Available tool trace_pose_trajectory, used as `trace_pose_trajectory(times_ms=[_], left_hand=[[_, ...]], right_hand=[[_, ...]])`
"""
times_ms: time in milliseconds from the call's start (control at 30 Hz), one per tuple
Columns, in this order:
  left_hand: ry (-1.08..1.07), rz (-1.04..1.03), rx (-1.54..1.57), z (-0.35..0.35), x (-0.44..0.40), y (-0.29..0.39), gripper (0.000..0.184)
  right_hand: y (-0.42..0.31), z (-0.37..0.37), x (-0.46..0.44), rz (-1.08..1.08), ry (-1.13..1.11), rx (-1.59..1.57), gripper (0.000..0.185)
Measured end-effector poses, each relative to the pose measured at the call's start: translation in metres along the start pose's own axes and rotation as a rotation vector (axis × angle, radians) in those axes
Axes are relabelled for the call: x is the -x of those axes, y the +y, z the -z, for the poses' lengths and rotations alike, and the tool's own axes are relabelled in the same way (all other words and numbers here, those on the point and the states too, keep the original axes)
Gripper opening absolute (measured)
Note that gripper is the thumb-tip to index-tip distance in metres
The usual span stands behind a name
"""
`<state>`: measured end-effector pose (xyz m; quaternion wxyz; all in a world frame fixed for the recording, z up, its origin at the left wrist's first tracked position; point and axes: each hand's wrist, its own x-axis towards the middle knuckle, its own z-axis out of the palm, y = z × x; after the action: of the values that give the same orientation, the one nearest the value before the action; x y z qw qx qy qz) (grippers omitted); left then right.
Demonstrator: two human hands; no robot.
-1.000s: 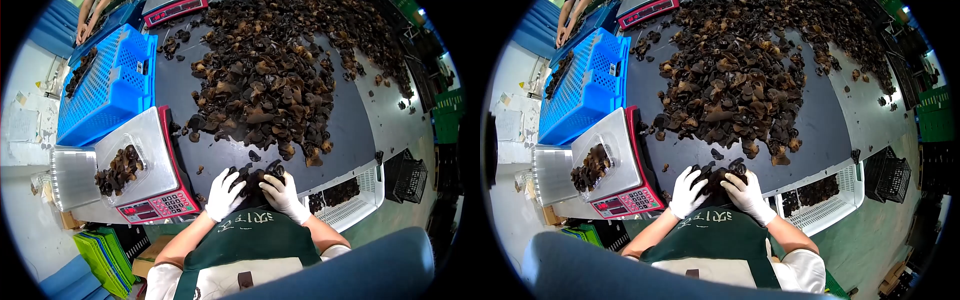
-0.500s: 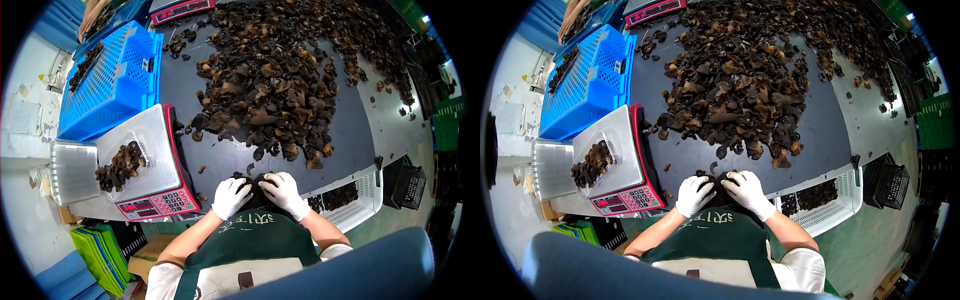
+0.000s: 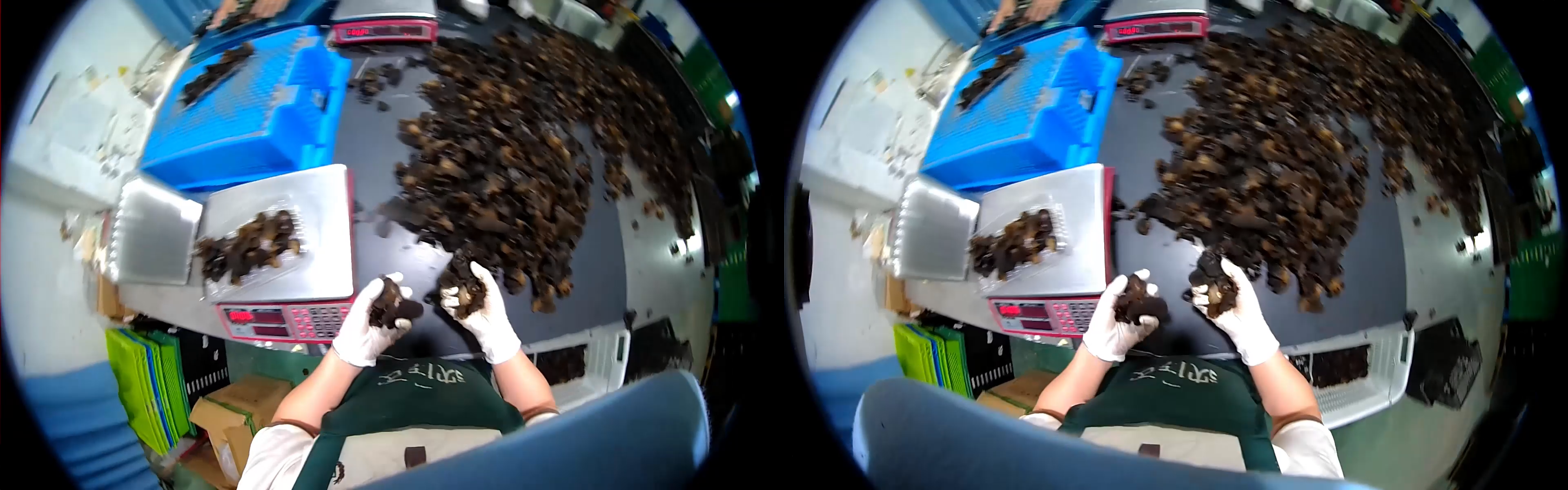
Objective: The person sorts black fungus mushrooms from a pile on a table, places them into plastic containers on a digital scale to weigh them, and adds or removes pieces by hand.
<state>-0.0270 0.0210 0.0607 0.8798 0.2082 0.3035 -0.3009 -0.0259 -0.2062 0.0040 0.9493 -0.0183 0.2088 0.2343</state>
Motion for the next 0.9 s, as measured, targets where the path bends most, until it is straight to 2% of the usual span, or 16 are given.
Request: trace_pose_trajectory(times_ms=[33,100,133,233,300,333,400,433,467,533,600,667,733,767,867,900], left_hand=[[-0.110,-0.014,0.007,0.006,0.012,0.011,0.033],[-0.287,-0.242,-0.116,0.024,0.032,0.035,0.037],[-0.249,-0.410,-0.190,0.030,0.046,0.051,0.039],[-0.094,-0.911,-0.542,0.036,0.086,0.108,0.042],[0.059,-1.252,-0.924,0.051,0.095,0.151,0.036],[0.104,-1.285,-0.982,0.056,0.098,0.169,0.037],[0.162,-1.365,-1.361,0.078,0.098,0.210,0.038],[0.206,-1.400,-1.605,0.083,0.099,0.226,0.038],[0.168,-1.429,-1.705,0.088,0.098,0.236,0.045],[0.069,-1.593,-2.022,0.086,0.095,0.248,0.051],[0.119,-1.545,-2.195,0.092,0.096,0.243,0.062],[0.141,-1.585,-2.166,0.099,0.097,0.242,0.066],[0.147,-1.595,-2.143,0.098,0.105,0.243,0.068],[0.136,-1.609,-2.109,0.100,0.110,0.243,0.069],[0.108,-1.560,-1.959,0.112,0.120,0.250,0.076],[0.064,-1.546,-1.818,0.126,0.118,0.256,0.076]], right_hand=[[0.007,-0.014,-0.010,0.021,-0.004,0.117,0.028],[0.031,-0.057,-0.022,0.138,0.057,0.413,0.030],[0.044,-0.079,-0.031,0.172,0.050,0.568,0.022],[0.069,-0.116,-0.067,0.256,-0.217,1.265,0.010],[0.096,-0.152,-0.088,0.245,-0.303,1.597,0.013],[0.107,-0.167,-0.101,0.234,-0.362,1.801,0.015],[0.134,-0.161,-0.150,0.661,-0.878,1.719,0.018],[0.142,-0.172,-0.161,0.557,-0.895,1.822,0.019],[0.148,-0.183,-0.175,0.624,-1.060,1.892,0.020],[0.160,-0.188,-0.191,0.691,-1.102,2.128,0.024],[0.170,-0.189,-0.202,0.709,-1.162,2.367,0.034],[0.175,-0.184,-0.206,0.646,-1.137,2.397,0.052],[0.177,-0.196,-0.196,0.627,-1.093,2.324,0.055],[0.174,-0.206,-0.187,0.501,-1.025,2.290,0.057],[0.155,-0.210,-0.182,0.509,-0.944,2.047,0.040],[0.143,-0.209,-0.184,0.527,-0.897,2.031,0.036]])
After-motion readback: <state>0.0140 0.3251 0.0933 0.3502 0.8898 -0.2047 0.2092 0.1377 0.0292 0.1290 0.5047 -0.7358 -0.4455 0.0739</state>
